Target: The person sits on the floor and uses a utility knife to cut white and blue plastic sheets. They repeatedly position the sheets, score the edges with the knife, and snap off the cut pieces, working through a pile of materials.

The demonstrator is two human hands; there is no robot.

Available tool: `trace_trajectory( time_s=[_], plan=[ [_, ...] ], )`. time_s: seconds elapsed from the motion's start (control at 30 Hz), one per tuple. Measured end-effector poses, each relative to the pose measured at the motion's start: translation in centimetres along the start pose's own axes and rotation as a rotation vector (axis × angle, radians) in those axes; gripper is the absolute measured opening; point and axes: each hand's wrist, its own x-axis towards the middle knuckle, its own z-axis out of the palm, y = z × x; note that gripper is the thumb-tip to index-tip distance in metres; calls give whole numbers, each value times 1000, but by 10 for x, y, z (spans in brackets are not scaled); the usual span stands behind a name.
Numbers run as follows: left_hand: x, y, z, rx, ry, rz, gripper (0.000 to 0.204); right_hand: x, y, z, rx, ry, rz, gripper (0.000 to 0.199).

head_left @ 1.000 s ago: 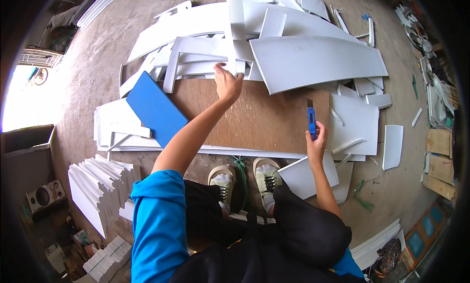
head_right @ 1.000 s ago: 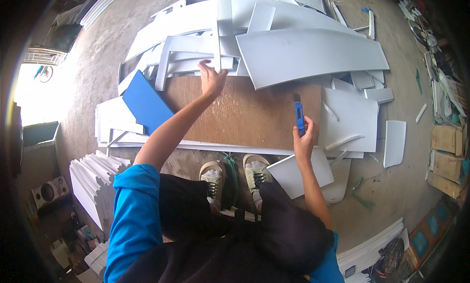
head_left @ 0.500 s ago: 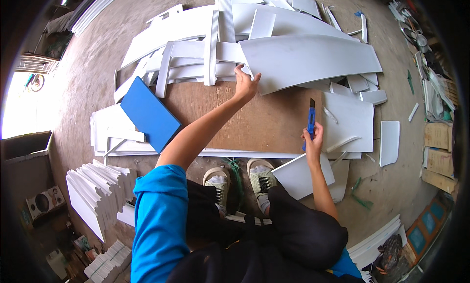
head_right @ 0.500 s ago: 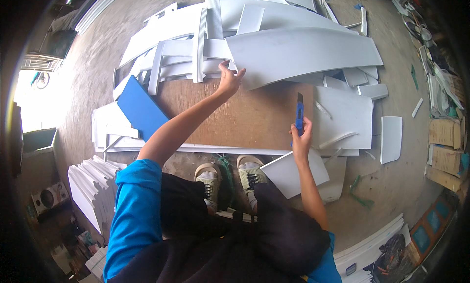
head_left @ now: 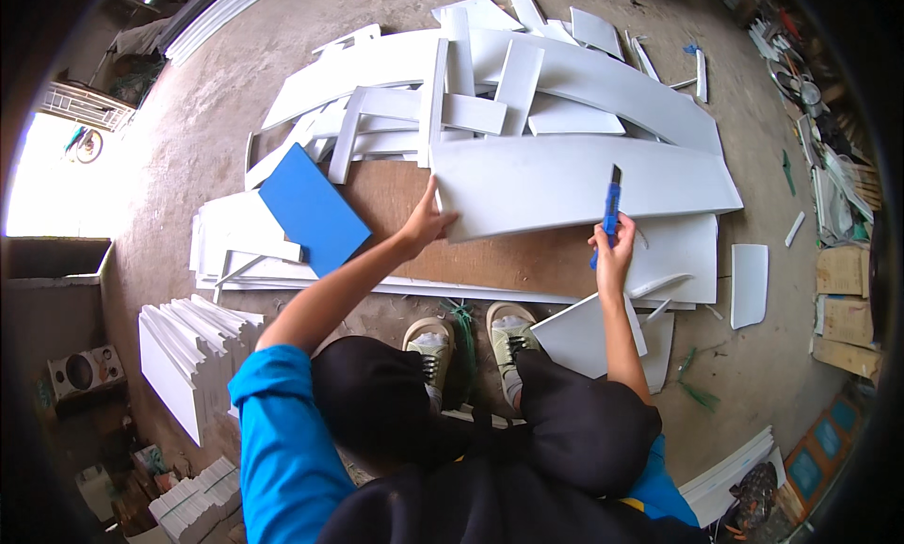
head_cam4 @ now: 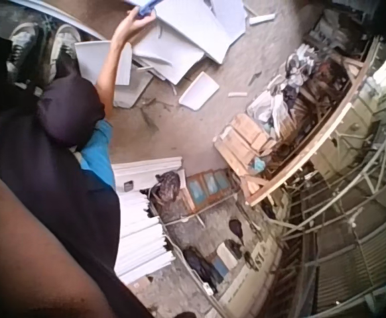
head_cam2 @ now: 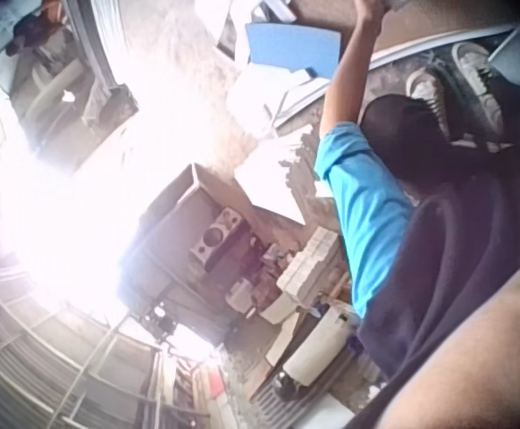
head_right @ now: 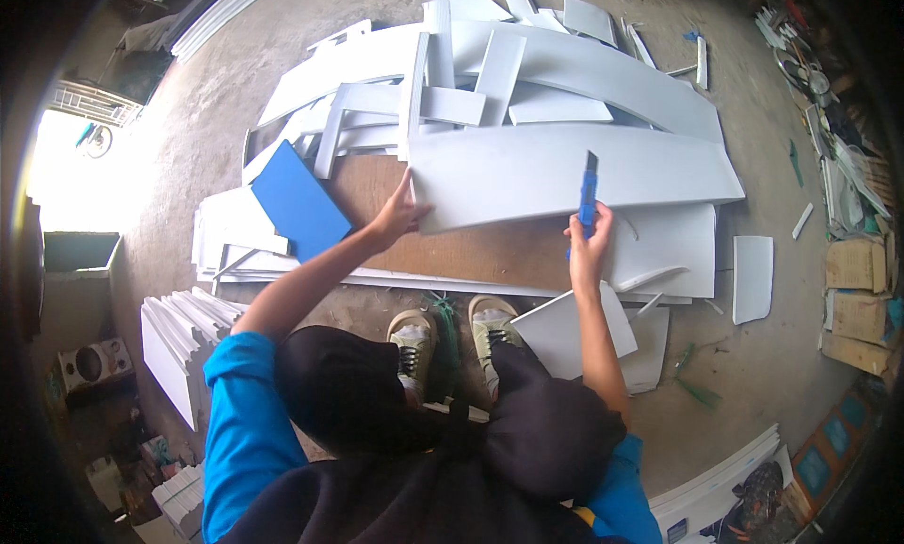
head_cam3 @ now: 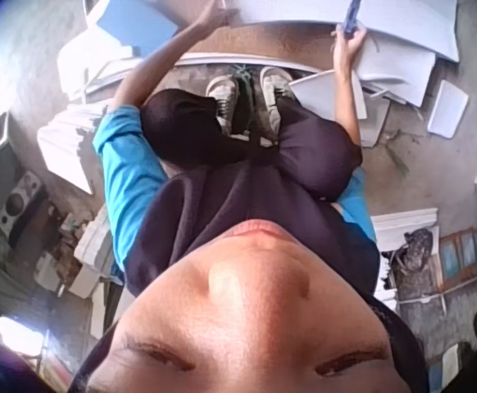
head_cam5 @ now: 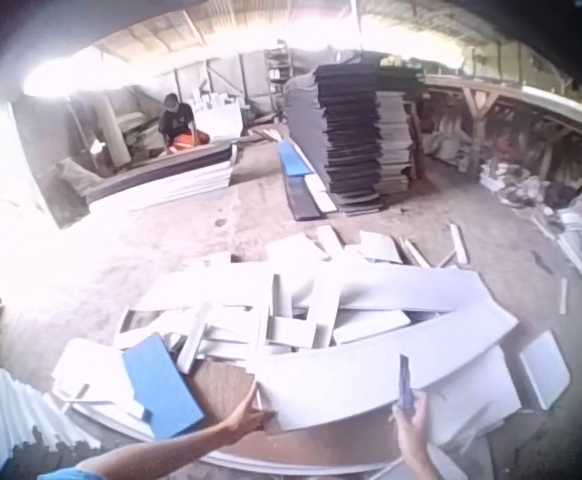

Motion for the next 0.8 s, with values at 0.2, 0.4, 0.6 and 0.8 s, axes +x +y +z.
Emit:
trace_trajectory(
  time_s=[0.2, 0.4, 0.6, 0.8],
  plan=[
    [-34, -57, -57, -33, 102, 39, 86, -14, 14, 61, -360, -279, -54, 38],
    [-45, -80, -96, 431, 458, 351, 59, -9, 39, 107, -570, -335, -378, 42],
    [-96, -76, -75, 776, 858, 386, 62, -2, 46, 118, -737, -253, -445, 55],
    [-84, -101, -105, 1044, 947, 334, 91, 2, 47, 112, -835, -152, -425, 56]
  ],
)
